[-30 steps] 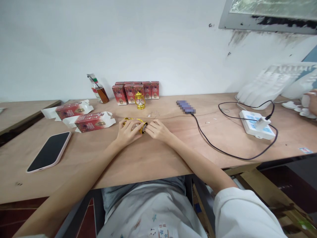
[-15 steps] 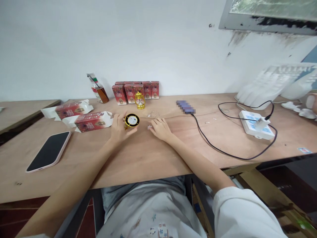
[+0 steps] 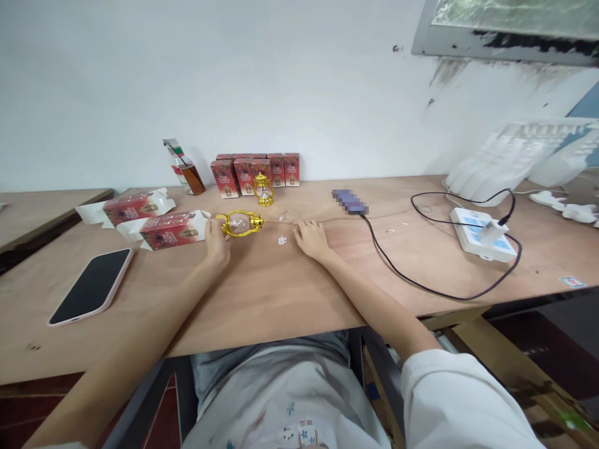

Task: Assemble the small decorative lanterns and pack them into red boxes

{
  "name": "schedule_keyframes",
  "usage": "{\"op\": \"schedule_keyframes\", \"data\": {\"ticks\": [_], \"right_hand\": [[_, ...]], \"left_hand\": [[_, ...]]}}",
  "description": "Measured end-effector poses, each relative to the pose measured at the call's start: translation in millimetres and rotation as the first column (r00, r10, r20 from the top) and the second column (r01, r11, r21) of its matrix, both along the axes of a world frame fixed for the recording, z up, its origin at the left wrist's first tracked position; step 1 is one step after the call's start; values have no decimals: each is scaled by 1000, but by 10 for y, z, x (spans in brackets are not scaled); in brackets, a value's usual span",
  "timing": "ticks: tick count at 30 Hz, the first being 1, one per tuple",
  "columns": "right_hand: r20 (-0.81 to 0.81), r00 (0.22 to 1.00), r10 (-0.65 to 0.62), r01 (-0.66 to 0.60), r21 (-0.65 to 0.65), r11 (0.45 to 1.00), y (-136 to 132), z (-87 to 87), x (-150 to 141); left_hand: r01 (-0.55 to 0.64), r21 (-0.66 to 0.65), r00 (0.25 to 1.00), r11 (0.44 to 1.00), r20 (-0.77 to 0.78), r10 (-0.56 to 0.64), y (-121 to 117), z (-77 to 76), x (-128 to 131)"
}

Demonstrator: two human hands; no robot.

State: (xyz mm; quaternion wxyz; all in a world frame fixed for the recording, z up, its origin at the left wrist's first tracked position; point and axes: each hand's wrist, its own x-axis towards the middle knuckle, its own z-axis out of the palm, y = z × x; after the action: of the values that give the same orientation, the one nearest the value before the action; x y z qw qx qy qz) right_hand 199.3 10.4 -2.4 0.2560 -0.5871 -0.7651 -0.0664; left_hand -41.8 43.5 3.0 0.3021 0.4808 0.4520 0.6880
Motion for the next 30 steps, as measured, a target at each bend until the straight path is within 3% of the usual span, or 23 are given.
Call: {"op": "schedule_keyframes", "data": {"ticks": [3,7,12,18,30], "right_hand": [[-57,998,-19,18,-27,999,178,20,98],[47,994,-98,102,-97,990,511,129,181],[166,986,-22,49,-161,986,809,292,59],[280,956,89,-29,-211,977,881,354,-174],[308,951,2,82,-262,962,917,370,-236]], "left_hand": [[152,-302,918,941,396,-21,-74,107,33],[311,-327,829,892,552,-88,-182,226,77],[330,-351,784,876,619,-47,-199,270,84],[349,-362,730,864,683,-8,-219,311,63],[350,-343,704,872,710,-3,-240,323,71]]}}
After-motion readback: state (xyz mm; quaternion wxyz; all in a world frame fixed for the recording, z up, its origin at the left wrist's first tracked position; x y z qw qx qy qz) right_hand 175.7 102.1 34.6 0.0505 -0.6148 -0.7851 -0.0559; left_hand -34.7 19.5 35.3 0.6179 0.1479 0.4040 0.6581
